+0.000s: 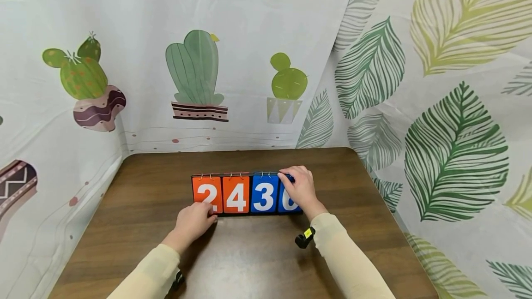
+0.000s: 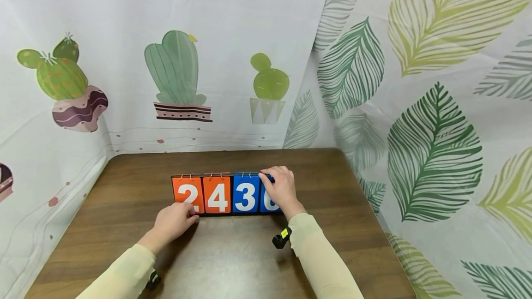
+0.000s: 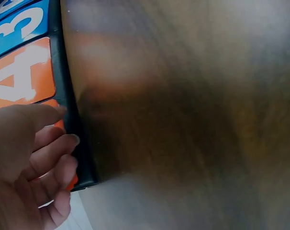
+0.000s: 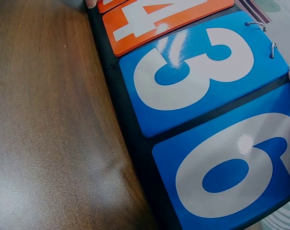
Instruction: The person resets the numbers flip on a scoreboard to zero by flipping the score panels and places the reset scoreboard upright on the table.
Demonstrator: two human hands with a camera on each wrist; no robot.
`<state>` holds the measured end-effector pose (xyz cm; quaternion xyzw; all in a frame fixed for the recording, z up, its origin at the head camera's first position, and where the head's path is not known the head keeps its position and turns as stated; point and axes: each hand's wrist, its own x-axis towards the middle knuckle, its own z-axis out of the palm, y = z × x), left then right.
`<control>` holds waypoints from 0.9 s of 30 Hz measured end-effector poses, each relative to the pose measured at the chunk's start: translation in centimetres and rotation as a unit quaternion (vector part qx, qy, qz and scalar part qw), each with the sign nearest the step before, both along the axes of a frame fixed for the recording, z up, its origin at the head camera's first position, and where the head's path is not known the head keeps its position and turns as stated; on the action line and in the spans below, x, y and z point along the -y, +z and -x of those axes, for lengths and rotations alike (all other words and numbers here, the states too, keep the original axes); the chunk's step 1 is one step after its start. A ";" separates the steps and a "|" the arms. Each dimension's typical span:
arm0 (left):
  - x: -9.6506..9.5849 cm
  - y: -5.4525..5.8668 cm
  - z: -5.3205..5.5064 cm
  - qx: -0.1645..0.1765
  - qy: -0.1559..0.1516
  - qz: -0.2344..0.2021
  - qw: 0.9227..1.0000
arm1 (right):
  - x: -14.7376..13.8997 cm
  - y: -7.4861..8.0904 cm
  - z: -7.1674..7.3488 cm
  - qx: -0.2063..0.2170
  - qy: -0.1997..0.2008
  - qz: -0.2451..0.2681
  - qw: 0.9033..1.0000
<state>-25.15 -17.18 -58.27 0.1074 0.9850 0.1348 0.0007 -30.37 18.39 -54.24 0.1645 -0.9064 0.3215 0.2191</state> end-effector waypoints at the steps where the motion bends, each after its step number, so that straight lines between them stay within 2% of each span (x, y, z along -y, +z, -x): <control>1: 0.1 0.2 0.0 0.006 -0.002 -0.005 1.000 | 0.0 0.0 0.0 0.002 0.000 0.000 1.000; 3: 0.2 0.8 0.1 0.024 -0.014 -0.031 0.999 | 0.0 -0.1 0.0 0.003 -0.001 -0.002 1.000; 5: 0.7 1.8 0.4 0.041 -0.047 -0.087 0.994 | 0.0 -0.2 0.1 0.003 -0.002 -0.001 1.000; 6: 1.0 2.5 0.6 0.052 -0.066 -0.126 0.988 | 0.0 -0.2 0.1 0.003 -0.002 -0.001 1.000; 7: 1.3 3.3 0.9 0.067 -0.082 -0.171 0.979 | 0.0 -0.2 0.1 0.002 -0.002 -0.001 1.000; 8: 1.7 4.2 1.3 0.085 -0.094 -0.220 0.967 | 0.0 -0.2 0.1 0.001 -0.003 -0.001 1.000; 10: 2.7 6.3 2.1 0.112 -0.106 -0.319 0.935 | 0.0 -0.1 0.1 -0.002 -0.002 0.000 1.000; 11: 3.3 7.3 2.6 0.123 -0.099 -0.363 0.919 | 0.0 -0.1 0.1 -0.004 -0.002 -0.001 1.000; 12: 3.8 8.5 3.0 0.129 -0.089 -0.409 0.899 | 0.0 -0.1 0.1 -0.008 -0.003 -0.001 1.000; 15: 5.4 11.4 4.5 0.139 -0.063 -0.543 0.826 | 0.0 -0.2 0.1 -0.017 -0.003 -0.003 1.000; 18: 6.7 13.1 6.3 0.159 -0.070 -0.638 0.750 | 0.0 -0.1 0.1 -0.020 -0.003 -0.002 1.000; 19: 7.1 13.3 7.0 0.173 -0.072 -0.657 0.730 | 0.0 -0.1 0.1 -0.018 -0.003 -0.001 1.000; 20: 7.5 13.3 7.6 0.187 -0.075 -0.662 0.722 | 0.0 -0.1 0.0 -0.015 -0.002 0.000 1.000; 21: 7.7 13.2 8.3 0.202 -0.077 -0.662 0.718 | 0.0 -0.1 0.0 -0.013 -0.001 0.002 1.000; 22: 7.9 12.9 8.9 0.217 -0.075 -0.652 0.722 | 0.0 -0.1 0.0 -0.010 -0.001 0.003 1.000; 23: 8.0 12.6 9.5 0.231 -0.072 -0.636 0.733 | 0.0 -0.1 0.0 -0.008 -0.001 0.003 1.000; 27: 7.8 10.7 11.7 0.276 -0.055 -0.529 0.801 | 0.0 -0.1 0.0 -0.006 -0.002 0.002 1.000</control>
